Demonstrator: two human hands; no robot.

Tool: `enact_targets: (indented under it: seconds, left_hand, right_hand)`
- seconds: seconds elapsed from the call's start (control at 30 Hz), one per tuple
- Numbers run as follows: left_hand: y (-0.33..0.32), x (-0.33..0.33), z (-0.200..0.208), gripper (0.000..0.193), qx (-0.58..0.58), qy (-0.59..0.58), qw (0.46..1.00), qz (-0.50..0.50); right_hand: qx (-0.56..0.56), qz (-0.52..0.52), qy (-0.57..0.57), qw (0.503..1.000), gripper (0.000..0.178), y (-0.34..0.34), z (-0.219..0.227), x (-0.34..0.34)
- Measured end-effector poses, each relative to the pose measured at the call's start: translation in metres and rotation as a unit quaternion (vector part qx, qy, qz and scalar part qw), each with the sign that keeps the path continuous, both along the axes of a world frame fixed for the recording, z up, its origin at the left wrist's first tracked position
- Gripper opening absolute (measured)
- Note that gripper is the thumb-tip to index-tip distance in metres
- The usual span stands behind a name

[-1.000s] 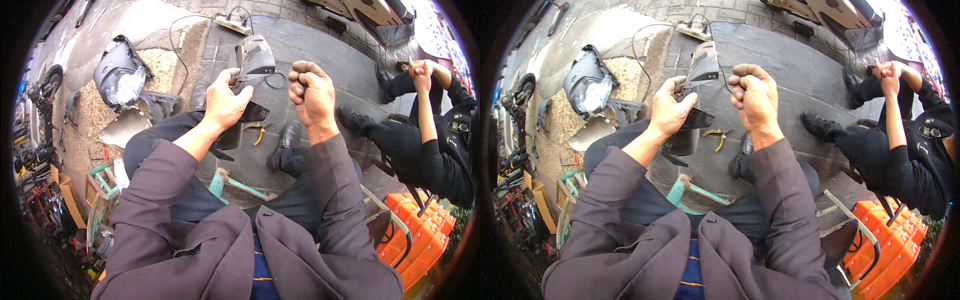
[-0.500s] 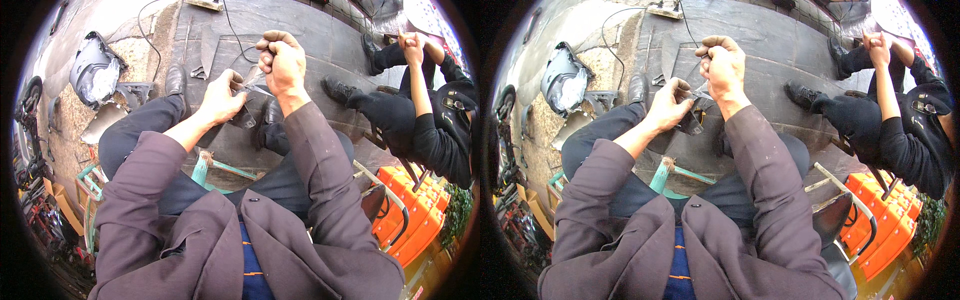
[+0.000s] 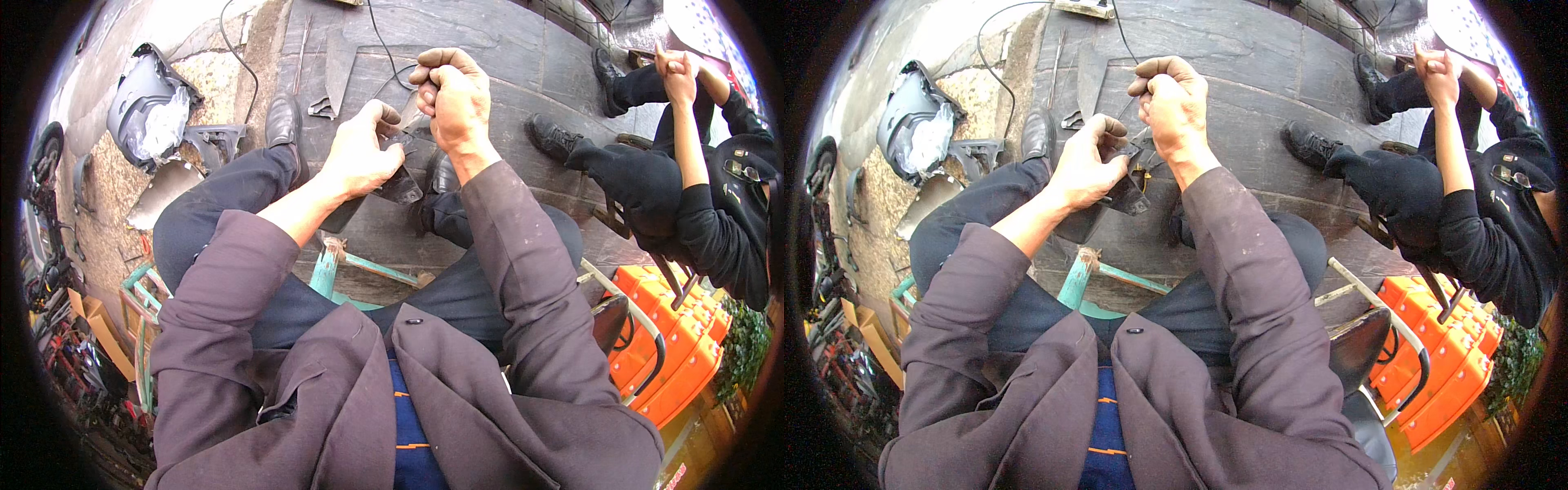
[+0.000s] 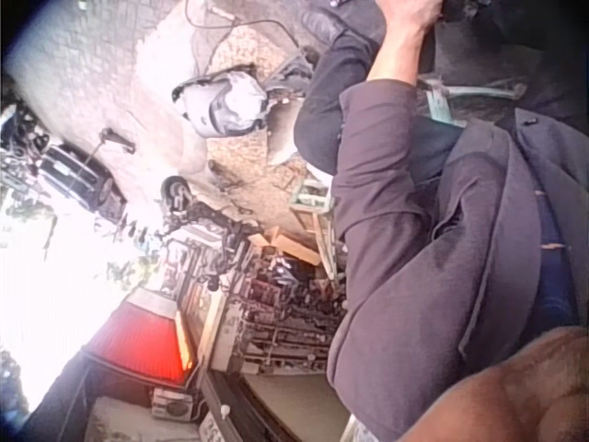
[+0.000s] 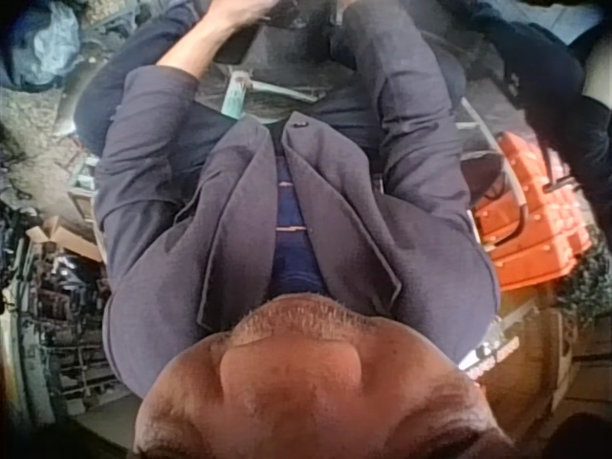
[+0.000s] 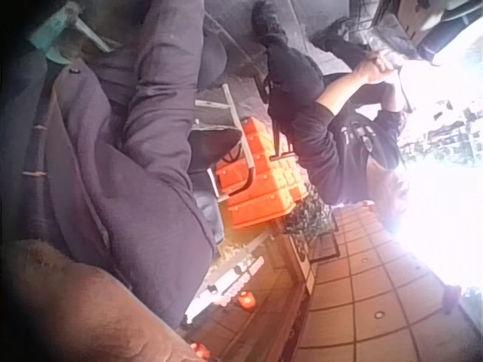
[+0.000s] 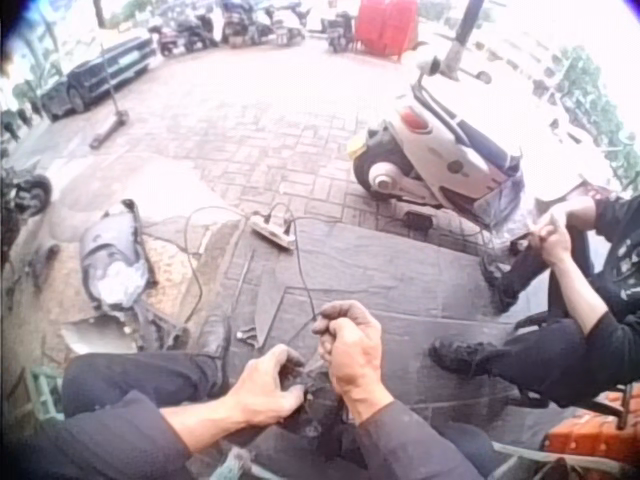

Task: The person retrieves a black plastic motorcycle part from a cardboard box, then sits on a stool and uses pliers to remove broken tabs and trim edges. The person repeatedly inspects the part while seated, manipulating it with both hands and the tool.

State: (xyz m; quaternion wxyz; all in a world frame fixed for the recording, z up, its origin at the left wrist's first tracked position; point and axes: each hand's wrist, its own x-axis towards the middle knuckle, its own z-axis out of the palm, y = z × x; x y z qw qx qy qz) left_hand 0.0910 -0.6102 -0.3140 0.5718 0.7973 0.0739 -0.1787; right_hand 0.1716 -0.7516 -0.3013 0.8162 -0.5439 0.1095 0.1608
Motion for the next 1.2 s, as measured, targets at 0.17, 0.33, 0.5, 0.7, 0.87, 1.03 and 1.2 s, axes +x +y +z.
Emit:
enact_targets:
  seconds: [0.17, 0.33, 0.5, 0.7, 0.87, 1.03, 1.2]
  left_hand:
    - [0.002, 0.000, 0.000, 0.036, -0.004, -0.007, 1.000, 0.004]
    - [0.004, 0.000, -0.002, 0.035, -0.025, -0.008, 1.000, 0.011]
    - [0.007, 0.001, -0.001, 0.034, -0.032, 0.003, 0.999, 0.004]
    - [0.009, 0.005, -0.003, 0.031, -0.046, 0.000, 0.999, -0.003]
    - [0.013, 0.012, -0.007, 0.031, -0.057, -0.016, 0.998, 0.019]
    - [0.016, 0.019, -0.005, 0.026, -0.067, -0.030, 0.997, 0.032]
    - [0.021, 0.024, -0.005, 0.016, -0.094, -0.004, 0.995, 0.011]
  right_hand:
    - [0.001, -0.002, -0.020, 1.000, 0.024, -0.001, -0.001, -0.002]
    - [-0.040, 0.009, -0.020, 0.999, 0.024, -0.007, -0.005, -0.004]
    - [-0.352, 0.136, -0.150, 0.914, 0.020, -0.017, -0.001, -0.001]
    - [-0.480, 0.253, -0.287, 0.789, 0.027, -0.018, 0.009, -0.006]
    - [-0.520, 0.236, -0.306, 0.762, 0.038, -0.016, 0.011, -0.003]
    - [-0.495, 0.235, -0.272, 0.791, 0.040, -0.014, 0.018, 0.000]
    - [-0.531, 0.245, -0.278, 0.762, 0.036, 0.003, 0.023, -0.001]
